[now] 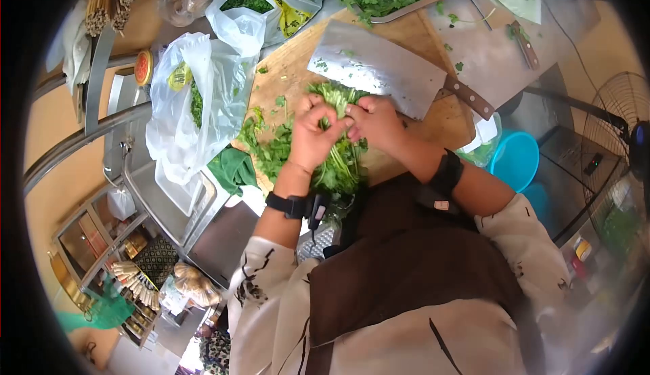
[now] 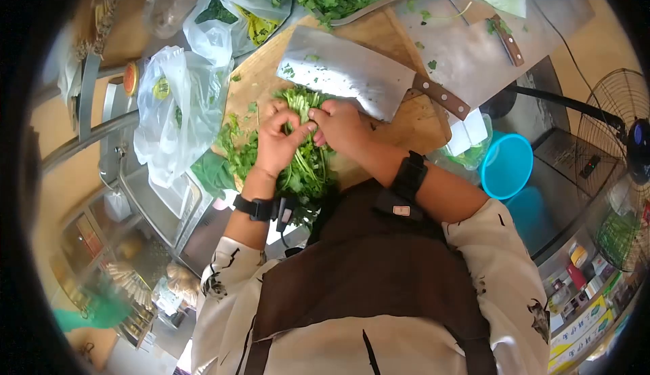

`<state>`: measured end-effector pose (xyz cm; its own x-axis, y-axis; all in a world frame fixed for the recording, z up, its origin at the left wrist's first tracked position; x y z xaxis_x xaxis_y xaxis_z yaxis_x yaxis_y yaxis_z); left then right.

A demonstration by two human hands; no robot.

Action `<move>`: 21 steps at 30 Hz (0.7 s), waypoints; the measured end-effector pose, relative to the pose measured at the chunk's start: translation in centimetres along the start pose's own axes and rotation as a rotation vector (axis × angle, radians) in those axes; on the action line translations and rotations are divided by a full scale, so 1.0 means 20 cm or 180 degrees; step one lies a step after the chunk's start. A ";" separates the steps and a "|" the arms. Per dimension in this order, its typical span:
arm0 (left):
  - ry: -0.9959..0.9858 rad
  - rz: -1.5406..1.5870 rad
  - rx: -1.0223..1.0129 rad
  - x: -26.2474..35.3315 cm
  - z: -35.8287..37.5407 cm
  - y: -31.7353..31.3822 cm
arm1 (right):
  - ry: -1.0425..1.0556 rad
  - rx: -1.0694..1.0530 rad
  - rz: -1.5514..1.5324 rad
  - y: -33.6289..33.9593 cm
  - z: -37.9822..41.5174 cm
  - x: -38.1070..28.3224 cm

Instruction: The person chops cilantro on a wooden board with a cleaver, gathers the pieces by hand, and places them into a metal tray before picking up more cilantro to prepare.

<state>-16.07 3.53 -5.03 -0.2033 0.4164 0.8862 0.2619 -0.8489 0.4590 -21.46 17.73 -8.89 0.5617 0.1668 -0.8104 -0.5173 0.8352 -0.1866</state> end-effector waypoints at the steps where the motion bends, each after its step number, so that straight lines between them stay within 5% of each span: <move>1: -0.0063 -0.0142 -0.0044 0.06 0.02 -0.01 | -0.0019 -0.0026 -0.0020 0.01 -0.01 0.01; 10: -0.0513 -0.1012 0.0261 0.14 0.04 -0.07 | -0.0389 -0.0369 -0.0334 0.05 0.06 -0.03; 13: -0.0514 -0.1042 0.0349 0.15 0.03 -0.08 | 0.0456 -0.0580 0.0722 0.16 0.26 -0.24; 17: -0.0418 -0.1027 0.0365 0.17 0.03 -0.08 | 0.2950 0.1016 0.4108 0.51 0.32 -0.48; 21: -0.0391 -0.1041 0.0365 0.17 0.04 -0.08 | 0.1958 0.0757 0.4447 0.70 0.22 -0.39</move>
<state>-16.44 6.47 -2.76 -0.1807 0.7017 0.6892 0.3073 -0.6253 0.7173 -30.17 30.44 -2.69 -0.6404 0.6756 -0.3653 -0.2417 0.2742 0.9308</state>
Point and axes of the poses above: each hand's wrist, its own z-axis away from the middle knuckle, its own y-axis out of the back of the hand, x = y × z, the point moved 4 cm from there along -z, towards the middle knuckle, and after that the axes turned 5 degrees about y, right-handed, at the moved point
